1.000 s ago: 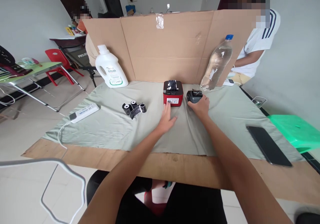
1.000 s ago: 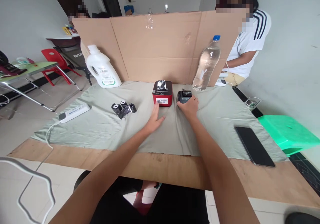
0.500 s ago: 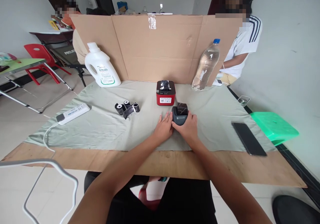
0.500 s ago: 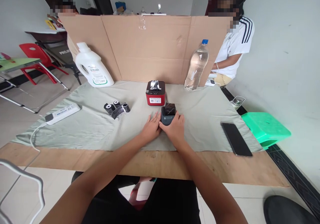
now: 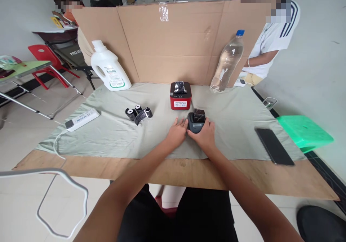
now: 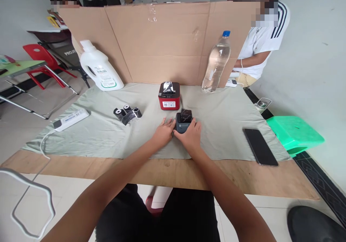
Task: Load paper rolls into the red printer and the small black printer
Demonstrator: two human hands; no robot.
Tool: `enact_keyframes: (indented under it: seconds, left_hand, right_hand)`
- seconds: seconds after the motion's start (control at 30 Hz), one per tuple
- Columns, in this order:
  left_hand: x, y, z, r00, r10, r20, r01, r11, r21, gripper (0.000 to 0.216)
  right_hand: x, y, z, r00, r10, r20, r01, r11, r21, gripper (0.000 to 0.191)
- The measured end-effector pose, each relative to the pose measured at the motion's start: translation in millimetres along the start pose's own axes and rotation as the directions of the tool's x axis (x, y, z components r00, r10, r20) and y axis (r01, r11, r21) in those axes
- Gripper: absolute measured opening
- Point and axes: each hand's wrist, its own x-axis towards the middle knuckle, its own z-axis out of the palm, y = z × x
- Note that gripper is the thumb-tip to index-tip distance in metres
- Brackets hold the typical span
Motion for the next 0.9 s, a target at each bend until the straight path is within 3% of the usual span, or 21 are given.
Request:
enact_keyframes:
  seconds: [0.27,0.5,0.67,0.8,0.9]
  left_hand:
    - [2,-3,1,0.988,-0.083,-0.134,0.053,0.975,-0.214,0.061]
    - [1,-7,0,0.98,-0.107,-0.166,0.05,0.947,-0.318,0.056]
    - [1,-8,0,0.973,-0.113,-0.202,0.032,0.931,-0.364,0.065]
    - [-2,-4,-6,0.954,-0.049,-0.297,-0.063,0.933,-0.355,0.068]
    - [-5,-2,-8,0.958,0.036,-0.284,-0.136,0.93,-0.342,0.067]
  right_hand:
    - [3,5,-2,0.999,-0.036,-0.005,0.036,0.996,0.078,0.108]
    - [11,10,-10,0.995,-0.014,-0.099,0.042,0.956,0.289,0.059]
    - [24,21,-11,1.0,0.003,-0.01,0.002,0.876,0.482,0.067]
    - [33,28,-10,0.996,-0.075,0.051,0.04,0.863,0.503,0.075]
    - [39,30,-11,0.987,-0.111,0.12,0.035,0.862,0.506,0.079]
